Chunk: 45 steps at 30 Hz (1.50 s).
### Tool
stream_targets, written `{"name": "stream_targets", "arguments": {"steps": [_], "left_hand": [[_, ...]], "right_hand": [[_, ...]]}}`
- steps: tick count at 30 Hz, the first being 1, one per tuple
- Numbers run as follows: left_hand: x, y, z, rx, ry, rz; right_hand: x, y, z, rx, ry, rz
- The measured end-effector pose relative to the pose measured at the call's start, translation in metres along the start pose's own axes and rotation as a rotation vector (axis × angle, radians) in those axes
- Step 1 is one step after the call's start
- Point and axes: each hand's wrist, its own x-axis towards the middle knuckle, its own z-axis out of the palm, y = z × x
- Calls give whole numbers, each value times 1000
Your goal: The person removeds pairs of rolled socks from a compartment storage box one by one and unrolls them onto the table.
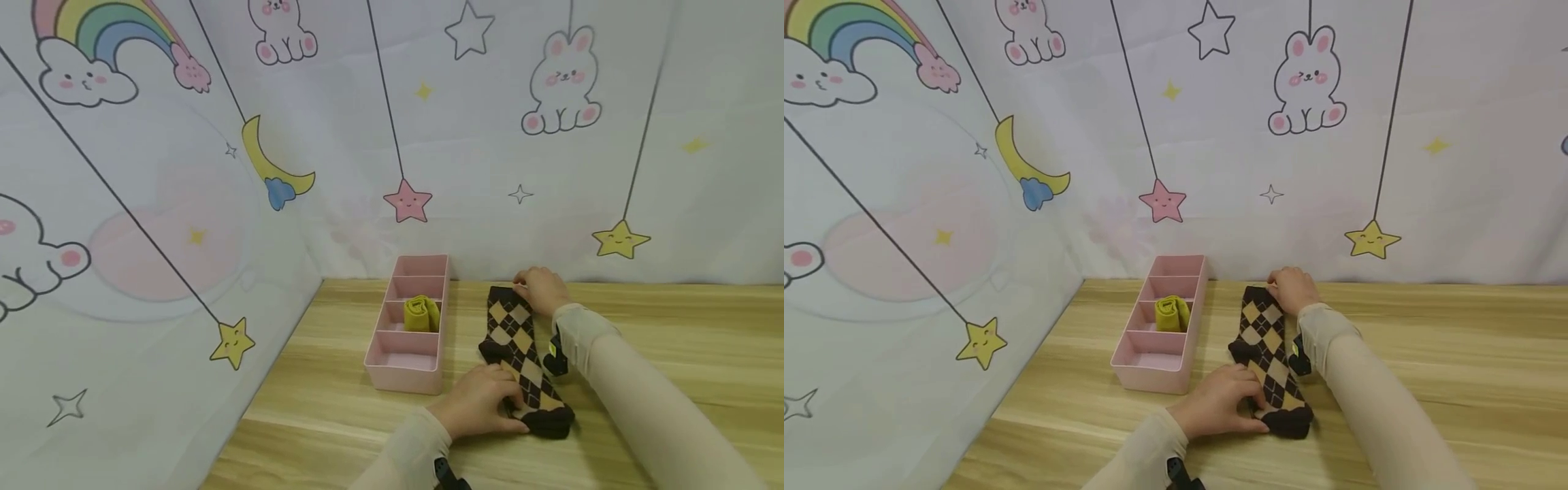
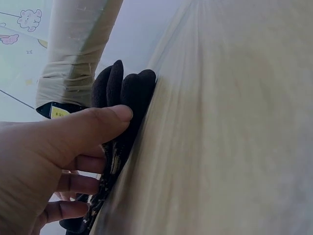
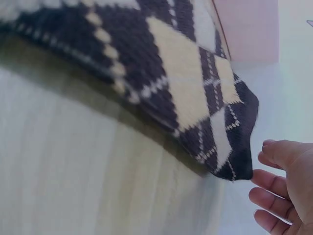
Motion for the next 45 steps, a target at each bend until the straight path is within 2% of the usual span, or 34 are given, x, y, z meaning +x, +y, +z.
{"name": "stream_targets", "arguments": {"steps": [5,12,19,27,38,45], "left_hand": [[-2,-2,1,-6,15,-17],[-2,-1,-2,-31,24,-28],[-3,1,-5,-3,34,-7],[-5,1,-4,34,61,39],[-3,4,-7,45,26,15],[-3,3,-12,44,74,1]], "right_hand": [[-1,4,-3,30,2,26],[-5,11,-5,84,-72,63],[-8,12,-6,98,-95,27],[-7,8,0,109,-102,40],[-9,5,1,58,-46,-35],[-7,7,-3,84,-18,-42]]}}
